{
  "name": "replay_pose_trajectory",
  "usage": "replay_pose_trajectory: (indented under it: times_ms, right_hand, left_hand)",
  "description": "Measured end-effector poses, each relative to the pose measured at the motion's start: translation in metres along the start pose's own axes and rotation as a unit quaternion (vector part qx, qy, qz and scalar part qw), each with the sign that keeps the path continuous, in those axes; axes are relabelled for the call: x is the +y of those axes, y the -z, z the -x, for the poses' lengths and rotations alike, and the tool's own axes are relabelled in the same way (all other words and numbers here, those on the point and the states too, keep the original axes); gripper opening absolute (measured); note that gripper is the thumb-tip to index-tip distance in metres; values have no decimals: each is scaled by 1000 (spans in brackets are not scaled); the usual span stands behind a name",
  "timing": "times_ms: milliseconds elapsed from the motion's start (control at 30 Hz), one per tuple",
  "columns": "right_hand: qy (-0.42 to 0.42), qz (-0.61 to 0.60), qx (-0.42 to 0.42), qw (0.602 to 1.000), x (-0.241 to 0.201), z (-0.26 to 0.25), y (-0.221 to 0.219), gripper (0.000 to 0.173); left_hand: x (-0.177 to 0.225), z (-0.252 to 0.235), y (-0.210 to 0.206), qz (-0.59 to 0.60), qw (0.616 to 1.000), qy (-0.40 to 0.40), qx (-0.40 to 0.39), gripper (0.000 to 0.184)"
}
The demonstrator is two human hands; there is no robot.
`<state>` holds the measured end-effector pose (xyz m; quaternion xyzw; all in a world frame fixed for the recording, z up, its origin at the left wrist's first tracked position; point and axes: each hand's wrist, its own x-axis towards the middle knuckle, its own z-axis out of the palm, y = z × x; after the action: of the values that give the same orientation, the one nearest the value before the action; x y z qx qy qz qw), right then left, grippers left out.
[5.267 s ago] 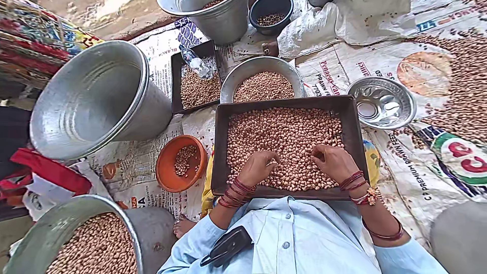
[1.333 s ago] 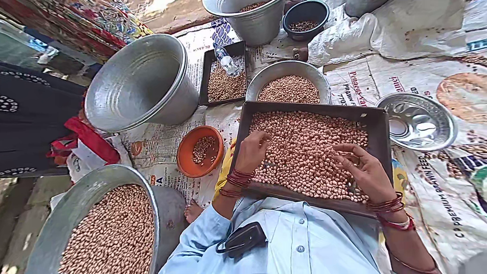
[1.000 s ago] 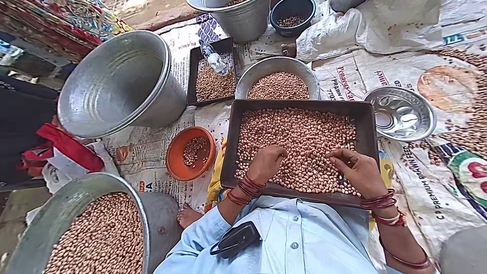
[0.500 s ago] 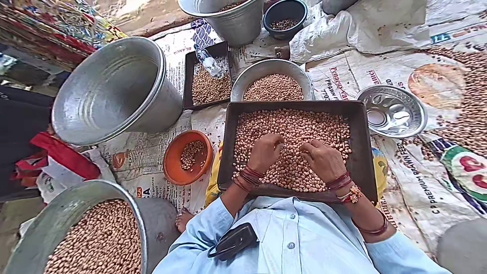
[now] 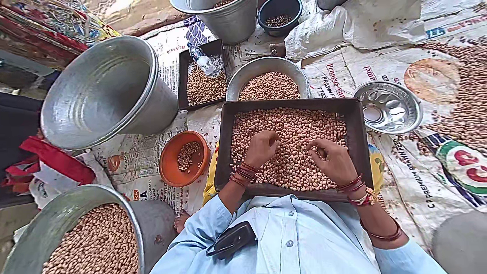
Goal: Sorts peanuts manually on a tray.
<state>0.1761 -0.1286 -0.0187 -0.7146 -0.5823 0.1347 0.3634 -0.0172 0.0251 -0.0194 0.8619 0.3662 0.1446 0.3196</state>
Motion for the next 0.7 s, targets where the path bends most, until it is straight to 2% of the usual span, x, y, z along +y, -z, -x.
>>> replay_pose_trajectory:
  times_ms: [100, 233, 300, 400, 433, 500, 600, 700]
  right_hand:
    - [28, 87, -77, 993, -10, 3, -9, 19]
    - [0, 87, -118, 989, -7, 2, -12, 19]
    - [-21, 31, -102, 994, -2, 1, -9, 21]
    - [-78, -96, -31, 992, 4, 0, -7, 22]
    - [-91, -114, -24, 989, 2, -2, -5, 21]
    - [-55, -78, -26, 995, -2, -5, -8, 20]
    - [17, 35, -84, 996, -10, -9, -17, 19]
    - [27, 87, -123, 988, -15, -10, -25, 20]
  left_hand:
    - [1, 3, 10, 55, 997, 52, 4, 14]
    - [13, 16, 3, 16, 997, 17, -76, 20]
    - [18, 21, -3, -15, 994, 11, -104, 23]
    - [23, 19, -9, -40, 992, 11, -117, 25]
    - [25, 18, -11, -44, 992, 12, -122, 25]
    - [27, 16, -12, -52, 989, 15, -139, 26]
    - [22, 15, -9, -24, 993, -1, -113, 25]
    - [4, 15, 8, 118, 991, 44, -36, 19]
